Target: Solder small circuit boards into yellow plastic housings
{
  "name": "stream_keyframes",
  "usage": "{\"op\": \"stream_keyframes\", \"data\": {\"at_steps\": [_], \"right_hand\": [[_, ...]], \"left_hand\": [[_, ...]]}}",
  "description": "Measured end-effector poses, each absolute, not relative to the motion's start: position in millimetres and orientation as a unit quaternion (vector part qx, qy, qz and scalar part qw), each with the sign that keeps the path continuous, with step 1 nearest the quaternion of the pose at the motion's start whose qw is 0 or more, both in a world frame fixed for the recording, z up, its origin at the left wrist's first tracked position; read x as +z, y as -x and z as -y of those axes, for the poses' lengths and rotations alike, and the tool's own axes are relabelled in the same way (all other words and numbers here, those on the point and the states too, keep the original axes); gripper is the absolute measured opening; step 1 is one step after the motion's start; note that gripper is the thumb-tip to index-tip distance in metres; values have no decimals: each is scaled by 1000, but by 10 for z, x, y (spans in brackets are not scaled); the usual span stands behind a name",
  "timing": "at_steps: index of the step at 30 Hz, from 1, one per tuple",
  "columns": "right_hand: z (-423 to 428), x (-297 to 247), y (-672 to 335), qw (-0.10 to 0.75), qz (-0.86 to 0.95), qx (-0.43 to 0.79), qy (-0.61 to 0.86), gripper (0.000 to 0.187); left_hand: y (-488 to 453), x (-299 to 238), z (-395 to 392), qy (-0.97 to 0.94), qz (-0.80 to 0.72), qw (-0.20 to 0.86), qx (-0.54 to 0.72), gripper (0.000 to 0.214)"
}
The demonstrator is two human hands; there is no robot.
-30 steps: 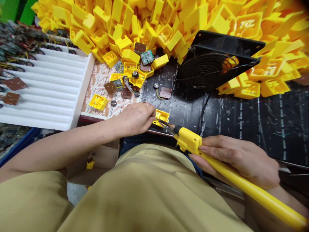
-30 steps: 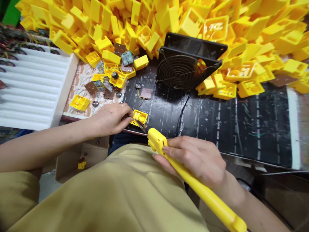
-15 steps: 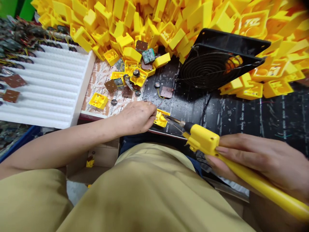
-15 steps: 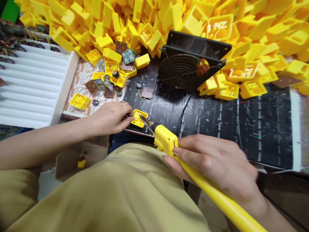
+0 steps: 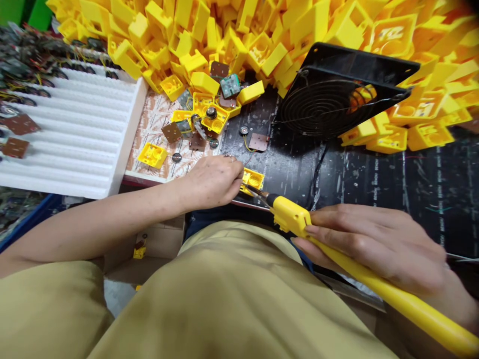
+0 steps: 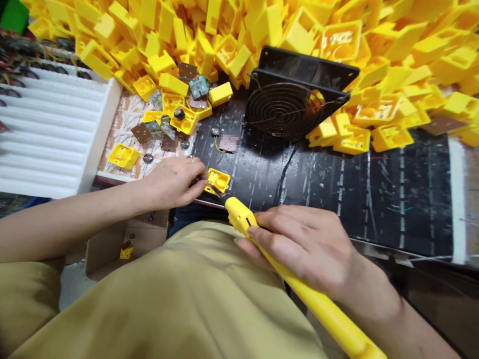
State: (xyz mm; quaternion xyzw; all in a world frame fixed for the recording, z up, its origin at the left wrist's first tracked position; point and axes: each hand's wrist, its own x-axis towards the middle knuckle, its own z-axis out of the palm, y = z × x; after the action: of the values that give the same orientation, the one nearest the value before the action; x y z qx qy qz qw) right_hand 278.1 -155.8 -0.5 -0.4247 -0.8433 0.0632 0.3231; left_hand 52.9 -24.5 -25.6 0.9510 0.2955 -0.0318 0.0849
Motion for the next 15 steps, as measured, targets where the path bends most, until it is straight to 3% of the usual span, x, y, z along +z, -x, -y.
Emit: {"op": "stream_keyframes", "data": {"at_steps": [4, 8, 15], "right_hand": [[1621, 17, -2908, 314, 836, 53, 447, 7], [1622, -41, -3006, 276, 830, 62, 481, 23], [1578, -125, -3000, 323, 816, 60, 477, 20]], "left_hand": [[-535, -267, 248, -952, -294, 81, -34, 21], [-540, -243, 246, -952, -292, 81, -43, 22], [-545, -181, 234, -948, -301, 75, -76, 25]]}}
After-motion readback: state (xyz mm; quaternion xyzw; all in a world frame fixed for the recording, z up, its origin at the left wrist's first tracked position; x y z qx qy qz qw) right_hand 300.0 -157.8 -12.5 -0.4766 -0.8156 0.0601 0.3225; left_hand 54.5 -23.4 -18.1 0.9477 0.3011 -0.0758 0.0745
